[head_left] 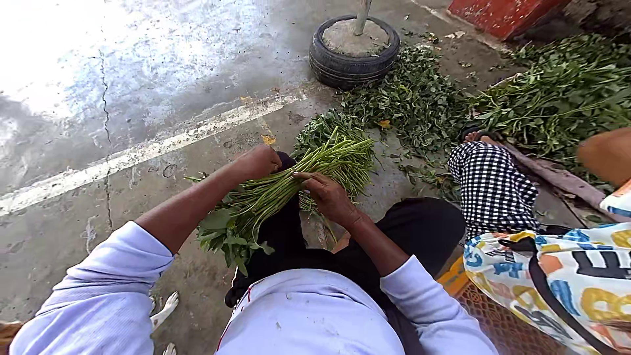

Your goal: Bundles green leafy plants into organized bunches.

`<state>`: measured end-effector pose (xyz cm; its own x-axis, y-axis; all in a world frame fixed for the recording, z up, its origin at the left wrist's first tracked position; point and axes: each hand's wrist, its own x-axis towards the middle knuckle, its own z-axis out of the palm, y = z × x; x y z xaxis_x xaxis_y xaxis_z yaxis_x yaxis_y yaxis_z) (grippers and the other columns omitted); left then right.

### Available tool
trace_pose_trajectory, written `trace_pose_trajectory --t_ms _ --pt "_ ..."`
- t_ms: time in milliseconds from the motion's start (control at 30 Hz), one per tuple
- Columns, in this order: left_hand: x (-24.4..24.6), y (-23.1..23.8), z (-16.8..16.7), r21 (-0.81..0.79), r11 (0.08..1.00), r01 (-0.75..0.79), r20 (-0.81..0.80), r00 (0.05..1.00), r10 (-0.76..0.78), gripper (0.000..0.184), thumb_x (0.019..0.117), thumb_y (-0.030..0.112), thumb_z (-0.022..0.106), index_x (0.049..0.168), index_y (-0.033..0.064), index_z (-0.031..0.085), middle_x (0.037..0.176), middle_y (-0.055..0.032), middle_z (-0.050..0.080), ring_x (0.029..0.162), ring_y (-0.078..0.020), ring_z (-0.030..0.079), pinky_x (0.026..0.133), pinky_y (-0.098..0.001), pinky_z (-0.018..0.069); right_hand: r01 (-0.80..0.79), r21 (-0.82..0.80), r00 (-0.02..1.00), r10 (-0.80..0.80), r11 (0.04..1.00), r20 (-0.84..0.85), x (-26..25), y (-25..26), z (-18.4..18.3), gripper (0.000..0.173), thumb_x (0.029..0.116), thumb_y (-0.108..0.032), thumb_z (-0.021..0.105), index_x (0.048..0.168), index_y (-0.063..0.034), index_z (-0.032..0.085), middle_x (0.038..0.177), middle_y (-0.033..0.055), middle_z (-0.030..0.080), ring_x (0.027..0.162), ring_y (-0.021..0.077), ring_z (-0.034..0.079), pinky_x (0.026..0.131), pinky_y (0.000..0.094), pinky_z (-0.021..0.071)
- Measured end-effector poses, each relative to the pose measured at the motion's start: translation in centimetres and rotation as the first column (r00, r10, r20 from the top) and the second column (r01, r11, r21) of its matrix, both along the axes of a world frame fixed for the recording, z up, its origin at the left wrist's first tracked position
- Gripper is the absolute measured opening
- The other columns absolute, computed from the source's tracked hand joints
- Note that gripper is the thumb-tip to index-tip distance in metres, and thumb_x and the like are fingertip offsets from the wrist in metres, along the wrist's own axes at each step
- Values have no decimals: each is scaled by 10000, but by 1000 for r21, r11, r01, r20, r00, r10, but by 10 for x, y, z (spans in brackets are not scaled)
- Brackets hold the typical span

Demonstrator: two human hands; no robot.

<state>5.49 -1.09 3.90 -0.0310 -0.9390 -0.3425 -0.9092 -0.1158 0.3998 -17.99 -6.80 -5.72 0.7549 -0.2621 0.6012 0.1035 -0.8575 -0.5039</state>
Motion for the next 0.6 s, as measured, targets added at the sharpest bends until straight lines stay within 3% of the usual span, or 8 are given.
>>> trace_pose_trajectory --t_ms 67,167,267,333,400,467,500,600 --pt "-4 0 -2 -1 1000 -2 167 986 2 203 1028 85 567 1057 12 753 1038 -217 716 1033 -412 677 924 -638 507 -13 5 1000 13 1000 -6 0 0 0 192 988 43 521 967 34 712 1311 159 681 1208 250 665 1046 363 534" --pt "-17 8 4 5 999 -40 362 931 36 214 1036 161 570 1054 46 750 1036 -226 714 1027 -452 679 855 -672 519 -5 37 1000 5 999 -10 -2 -2 -2 171 981 30 540 952 36 708 1318 162 677 1211 248 665 1043 366 537" --pt "-26 28 -2 -213 962 173 392 917 -78 189 1009 85 566 980 -8 728 946 -224 715 940 -437 699 817 -626 532 8 104 999 -5 995 -32 -2 -2 -2 139 979 -21 579 952 28 706 1342 154 665 1239 233 648 1063 362 521" --pt "-24 34 -17 -426 857 291 361 923 -134 141 966 32 588 914 -30 703 901 -211 706 879 -414 708 762 -585 554 19 128 999 -15 992 -36 0 0 1 124 963 -35 608 922 21 711 1341 151 666 1250 228 641 1082 356 505" --pt "-21 33 -23 -520 824 226 232 966 -118 105 942 41 616 928 -20 701 946 -194 693 842 -377 706 726 -568 563 28 153 999 -22 988 -42 1 2 4 107 947 -41 638 900 9 721 1345 140 668 1242 215 643 1076 350 507" --pt "-20 32 -12 -443 894 68 0 997 -76 100 946 38 654 1015 -11 707 1055 -182 671 907 -332 688 813 -541 567 14 197 999 -6 980 -37 1 4 7 94 924 -31 660 876 14 727 1339 147 670 1229 218 651 1064 355 518" --pt "-20 33 -6 -383 924 3 -136 989 -59 101 959 23 659 1045 -9 702 1090 -170 652 939 -291 661 858 -484 551 10 217 999 -1 976 -43 1 5 10 89 913 -28 670 858 17 723 1334 150 672 1231 220 651 1062 358 519" --pt "2 22 -29 -372 927 -44 -475 867 -149 92 943 33 686 1015 9 737 1002 -87 716 894 -124 685 839 -307 580 15 289 998 2 957 -56 1 3 16 67 914 -15 682 896 28 730 1293 152 690 1146 199 689 1006 345 555"
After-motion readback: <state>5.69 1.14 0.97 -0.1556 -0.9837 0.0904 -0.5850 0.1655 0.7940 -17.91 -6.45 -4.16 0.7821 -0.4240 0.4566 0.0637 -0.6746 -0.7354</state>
